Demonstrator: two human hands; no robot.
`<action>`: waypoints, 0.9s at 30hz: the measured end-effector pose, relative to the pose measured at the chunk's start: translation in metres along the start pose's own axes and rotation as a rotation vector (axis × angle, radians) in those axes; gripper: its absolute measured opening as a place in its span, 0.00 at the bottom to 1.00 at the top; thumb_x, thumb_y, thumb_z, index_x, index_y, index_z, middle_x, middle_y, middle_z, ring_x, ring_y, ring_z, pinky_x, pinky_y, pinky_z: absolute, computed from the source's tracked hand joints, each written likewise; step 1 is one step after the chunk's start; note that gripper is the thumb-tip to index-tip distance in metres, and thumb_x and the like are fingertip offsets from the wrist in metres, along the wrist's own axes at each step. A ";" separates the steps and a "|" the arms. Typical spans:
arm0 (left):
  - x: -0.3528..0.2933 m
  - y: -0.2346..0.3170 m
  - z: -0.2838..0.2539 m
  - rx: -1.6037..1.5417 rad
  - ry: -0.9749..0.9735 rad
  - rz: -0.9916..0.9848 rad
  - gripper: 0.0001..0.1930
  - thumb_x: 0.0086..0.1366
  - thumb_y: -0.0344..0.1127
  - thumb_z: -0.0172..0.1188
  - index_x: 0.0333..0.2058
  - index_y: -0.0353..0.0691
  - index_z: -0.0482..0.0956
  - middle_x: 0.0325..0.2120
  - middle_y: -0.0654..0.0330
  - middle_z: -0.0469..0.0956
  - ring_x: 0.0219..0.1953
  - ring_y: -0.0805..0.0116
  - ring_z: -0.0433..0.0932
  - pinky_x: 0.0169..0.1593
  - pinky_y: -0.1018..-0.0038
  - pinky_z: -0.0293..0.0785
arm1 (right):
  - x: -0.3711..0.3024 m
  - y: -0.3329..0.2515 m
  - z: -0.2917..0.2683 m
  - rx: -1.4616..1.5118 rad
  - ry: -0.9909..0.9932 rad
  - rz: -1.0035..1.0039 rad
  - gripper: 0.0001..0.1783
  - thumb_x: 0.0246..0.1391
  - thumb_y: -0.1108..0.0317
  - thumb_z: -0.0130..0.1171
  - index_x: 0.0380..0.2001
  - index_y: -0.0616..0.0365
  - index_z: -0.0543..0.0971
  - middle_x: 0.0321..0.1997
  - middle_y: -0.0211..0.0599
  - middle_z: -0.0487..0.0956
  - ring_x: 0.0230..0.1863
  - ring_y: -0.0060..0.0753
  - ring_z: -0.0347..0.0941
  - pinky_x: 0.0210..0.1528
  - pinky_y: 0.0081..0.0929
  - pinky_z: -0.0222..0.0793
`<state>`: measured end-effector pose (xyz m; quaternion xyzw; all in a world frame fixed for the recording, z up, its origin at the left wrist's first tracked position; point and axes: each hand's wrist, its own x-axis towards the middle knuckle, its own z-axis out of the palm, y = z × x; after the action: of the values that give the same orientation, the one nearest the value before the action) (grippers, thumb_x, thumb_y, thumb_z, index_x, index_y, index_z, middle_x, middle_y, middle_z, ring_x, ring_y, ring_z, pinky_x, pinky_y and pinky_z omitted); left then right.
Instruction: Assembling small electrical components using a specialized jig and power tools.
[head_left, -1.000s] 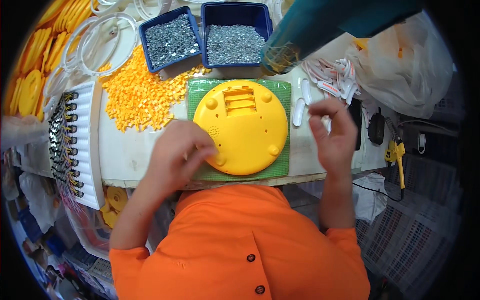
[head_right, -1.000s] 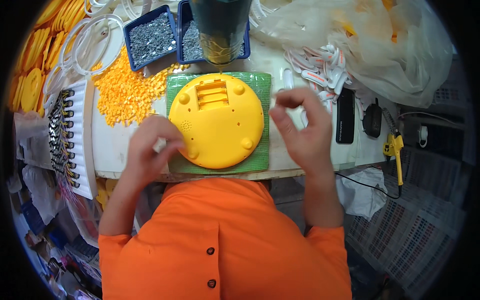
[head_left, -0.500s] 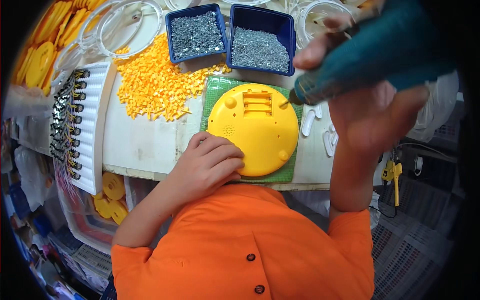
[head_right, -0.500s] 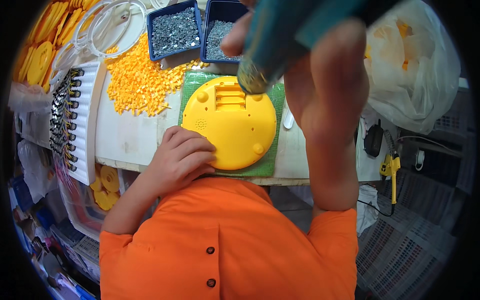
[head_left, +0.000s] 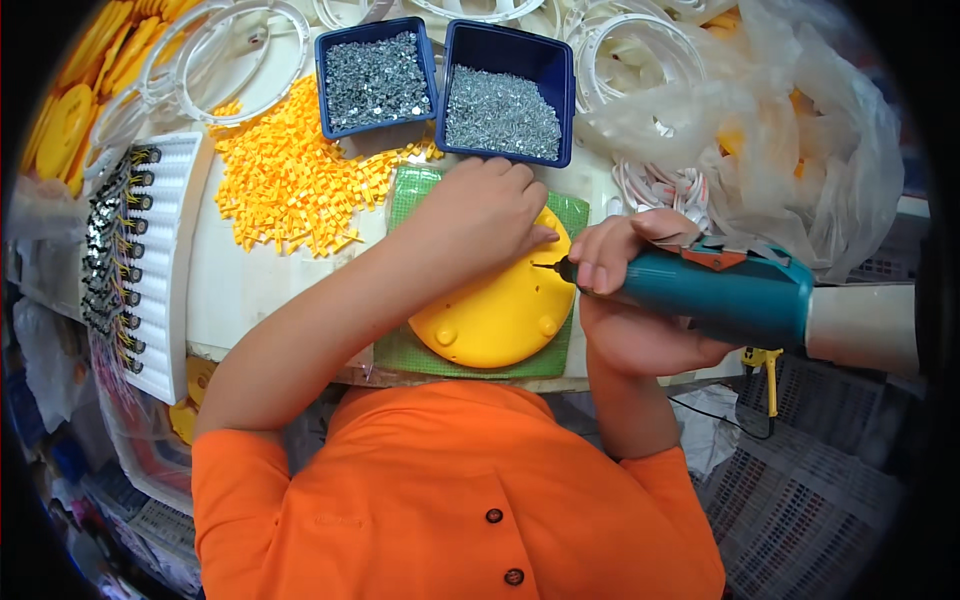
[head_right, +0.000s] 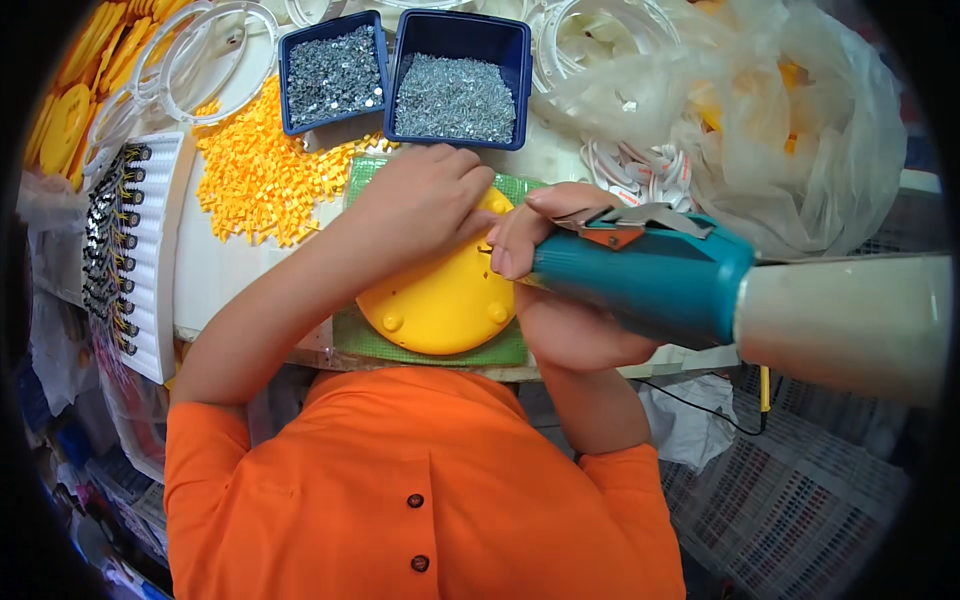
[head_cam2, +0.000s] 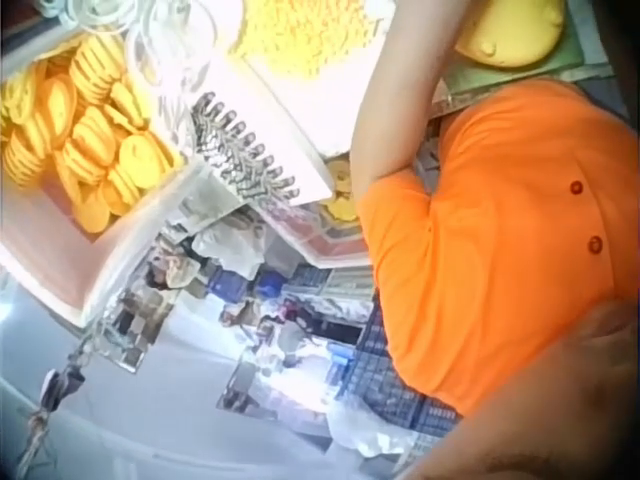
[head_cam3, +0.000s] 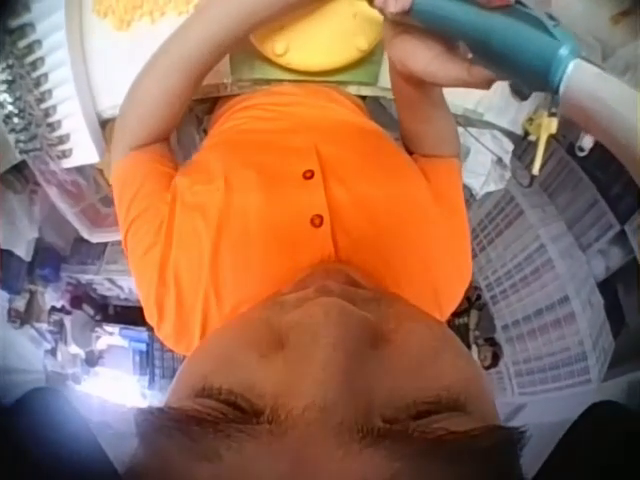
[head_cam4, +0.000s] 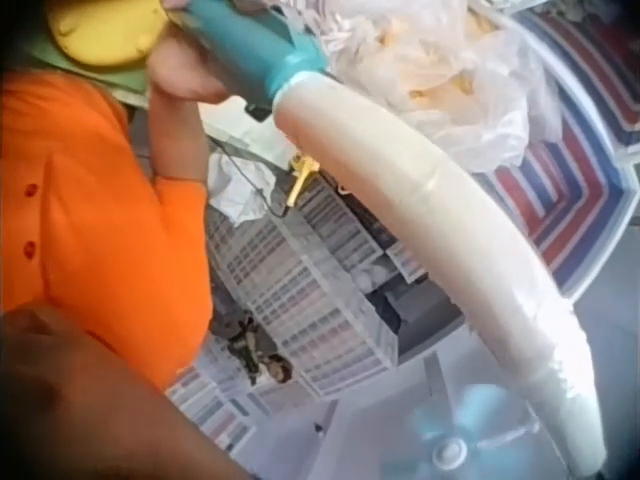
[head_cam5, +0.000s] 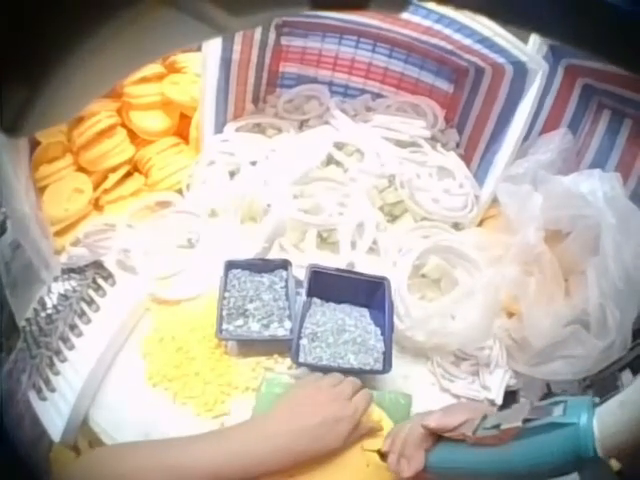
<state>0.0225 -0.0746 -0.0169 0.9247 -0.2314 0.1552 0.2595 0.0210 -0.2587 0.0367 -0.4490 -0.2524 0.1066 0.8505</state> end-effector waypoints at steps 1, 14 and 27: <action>0.002 0.000 0.005 -0.007 -0.045 -0.035 0.18 0.63 0.48 0.63 0.37 0.36 0.80 0.35 0.52 0.78 0.42 0.54 0.78 0.47 0.61 0.75 | -0.002 0.008 -0.006 -0.015 0.007 -0.019 0.55 0.52 0.18 0.38 0.54 0.65 0.74 0.26 0.38 0.75 0.30 0.36 0.71 0.43 0.35 0.65; -0.001 -0.001 0.009 -0.024 -0.073 -0.076 0.20 0.63 0.50 0.62 0.34 0.35 0.81 0.35 0.53 0.78 0.43 0.55 0.78 0.44 0.63 0.74 | -0.001 0.025 -0.014 -0.086 -0.185 0.013 0.51 0.51 0.20 0.45 0.47 0.65 0.77 0.26 0.41 0.77 0.28 0.38 0.72 0.39 0.38 0.67; 0.005 -0.001 0.006 -0.091 -0.173 -0.114 0.24 0.66 0.54 0.60 0.37 0.34 0.81 0.38 0.52 0.79 0.45 0.54 0.78 0.47 0.61 0.74 | -0.010 0.024 0.054 -0.121 -0.330 0.058 0.13 0.66 0.67 0.58 0.52 0.56 0.74 0.26 0.37 0.78 0.25 0.33 0.73 0.39 0.36 0.73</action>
<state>0.0281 -0.0785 -0.0201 0.9336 -0.2066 0.0489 0.2885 -0.0144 -0.2108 0.0394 -0.4829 -0.3813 0.1880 0.7656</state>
